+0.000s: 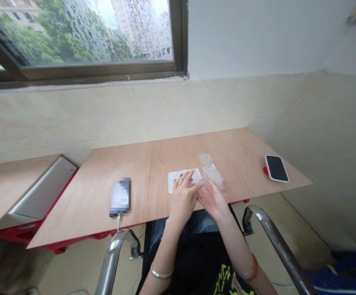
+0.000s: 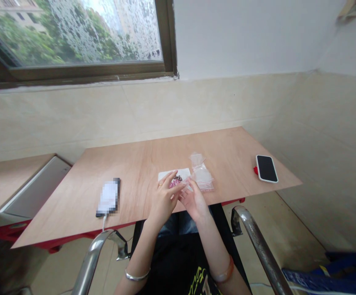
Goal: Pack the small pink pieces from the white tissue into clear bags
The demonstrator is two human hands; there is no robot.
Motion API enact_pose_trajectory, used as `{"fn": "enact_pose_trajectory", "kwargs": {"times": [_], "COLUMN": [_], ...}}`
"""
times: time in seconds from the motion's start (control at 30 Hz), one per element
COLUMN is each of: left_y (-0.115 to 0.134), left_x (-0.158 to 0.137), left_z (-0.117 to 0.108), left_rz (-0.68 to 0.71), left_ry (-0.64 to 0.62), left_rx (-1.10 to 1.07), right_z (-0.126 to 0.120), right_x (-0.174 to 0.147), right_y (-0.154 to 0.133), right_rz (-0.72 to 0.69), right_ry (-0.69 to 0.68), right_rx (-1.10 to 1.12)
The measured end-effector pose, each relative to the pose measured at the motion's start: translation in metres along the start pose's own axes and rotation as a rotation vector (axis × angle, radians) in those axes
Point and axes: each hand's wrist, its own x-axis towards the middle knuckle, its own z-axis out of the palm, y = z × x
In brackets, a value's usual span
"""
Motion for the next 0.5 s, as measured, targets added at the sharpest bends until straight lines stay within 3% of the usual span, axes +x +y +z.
{"fn": "enact_pose_trajectory", "kwargs": {"times": [0.1, 0.17, 0.23, 0.33, 0.43, 0.5], "left_y": [0.005, 0.008, 0.007, -0.003, -0.017, -0.022], "left_x": [0.001, 0.002, 0.003, 0.003, 0.001, 0.000], "left_z": [-0.002, 0.000, 0.006, 0.021, 0.033, 0.038], "left_rz": [-0.033, -0.118, -0.288, -0.701, -1.115, -1.269], "left_ry": [0.040, 0.134, 0.279, 0.446, 0.299, 0.167], "left_rx": [-0.111, -0.264, -0.479, -0.905, -1.390, -1.653], "right_z": [-0.002, -0.001, 0.000, 0.002, 0.005, 0.006], "right_x": [0.001, 0.000, -0.001, -0.003, -0.004, -0.004], "right_y": [0.000, 0.000, 0.002, 0.007, 0.016, 0.023], "right_rz": [-0.042, -0.107, -0.205, -0.360, -0.485, -0.552], "right_ry": [0.030, 0.062, 0.102, 0.167, 0.211, 0.227], "right_rx": [0.029, 0.036, 0.015, -0.075, -0.239, -0.359]}}
